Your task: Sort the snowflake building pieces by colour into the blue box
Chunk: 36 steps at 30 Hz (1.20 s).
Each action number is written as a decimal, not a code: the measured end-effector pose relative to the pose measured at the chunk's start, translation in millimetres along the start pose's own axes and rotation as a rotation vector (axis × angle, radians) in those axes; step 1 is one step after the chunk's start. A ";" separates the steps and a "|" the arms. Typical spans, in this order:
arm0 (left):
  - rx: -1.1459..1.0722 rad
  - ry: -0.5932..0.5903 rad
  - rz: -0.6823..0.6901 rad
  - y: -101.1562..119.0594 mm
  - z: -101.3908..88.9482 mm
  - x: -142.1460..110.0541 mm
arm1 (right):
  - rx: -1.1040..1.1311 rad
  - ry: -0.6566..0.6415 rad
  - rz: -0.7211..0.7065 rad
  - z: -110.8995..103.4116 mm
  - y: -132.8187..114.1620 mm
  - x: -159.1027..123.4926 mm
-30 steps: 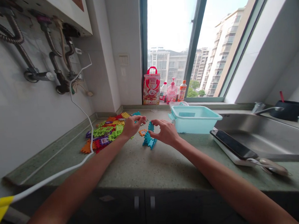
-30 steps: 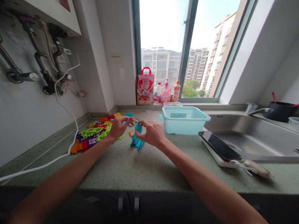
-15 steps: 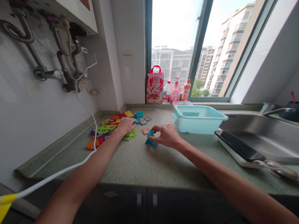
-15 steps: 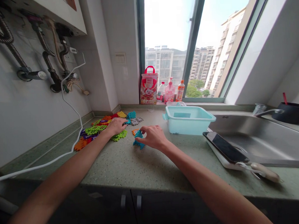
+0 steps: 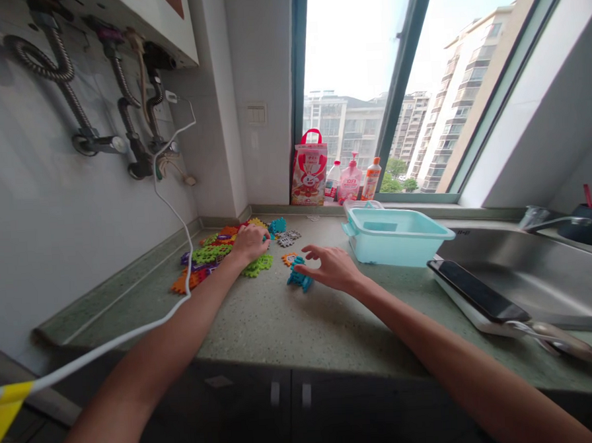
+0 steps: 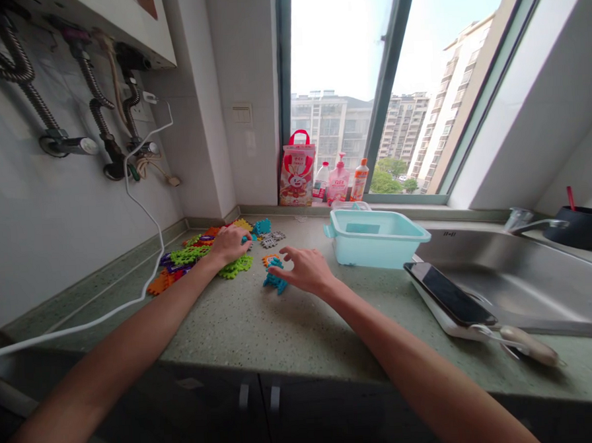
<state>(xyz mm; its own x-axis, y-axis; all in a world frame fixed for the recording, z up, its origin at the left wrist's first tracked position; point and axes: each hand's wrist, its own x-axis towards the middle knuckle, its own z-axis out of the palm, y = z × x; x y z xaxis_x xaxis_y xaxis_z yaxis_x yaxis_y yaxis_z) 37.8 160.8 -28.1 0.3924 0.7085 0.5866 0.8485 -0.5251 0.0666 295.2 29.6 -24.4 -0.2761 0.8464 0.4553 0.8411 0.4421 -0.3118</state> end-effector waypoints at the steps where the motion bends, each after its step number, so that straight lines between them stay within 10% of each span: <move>1: -0.071 0.043 -0.003 3.7 -2.3 0.7 | 0.014 0.044 -0.005 -0.2 0.3 0.3; 12: -1.157 0.019 -0.145 88.6 -34.2 -5.8 | -0.051 0.334 -0.142 -10.7 3.0 3.8; 24: -1.273 0.080 -0.256 80.7 -17.9 -2.1 | 0.124 0.249 0.005 3.8 23.9 11.7; 30: -1.187 0.335 -0.383 58.8 -12.8 7.0 | 0.139 0.175 0.119 9.2 61.1 21.4; 36: -1.008 0.347 -0.321 47.3 -7.9 7.8 | 0.733 -0.107 0.300 16.7 75.1 23.5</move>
<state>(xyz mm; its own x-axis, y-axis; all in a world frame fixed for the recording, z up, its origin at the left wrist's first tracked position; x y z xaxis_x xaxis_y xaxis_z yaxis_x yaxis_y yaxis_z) 78.1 137.8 -14.0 -0.0474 0.7926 0.6079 0.1546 -0.5954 0.7884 344.1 87.6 -51.1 -0.1605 0.9677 0.1944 0.3765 0.2421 -0.8942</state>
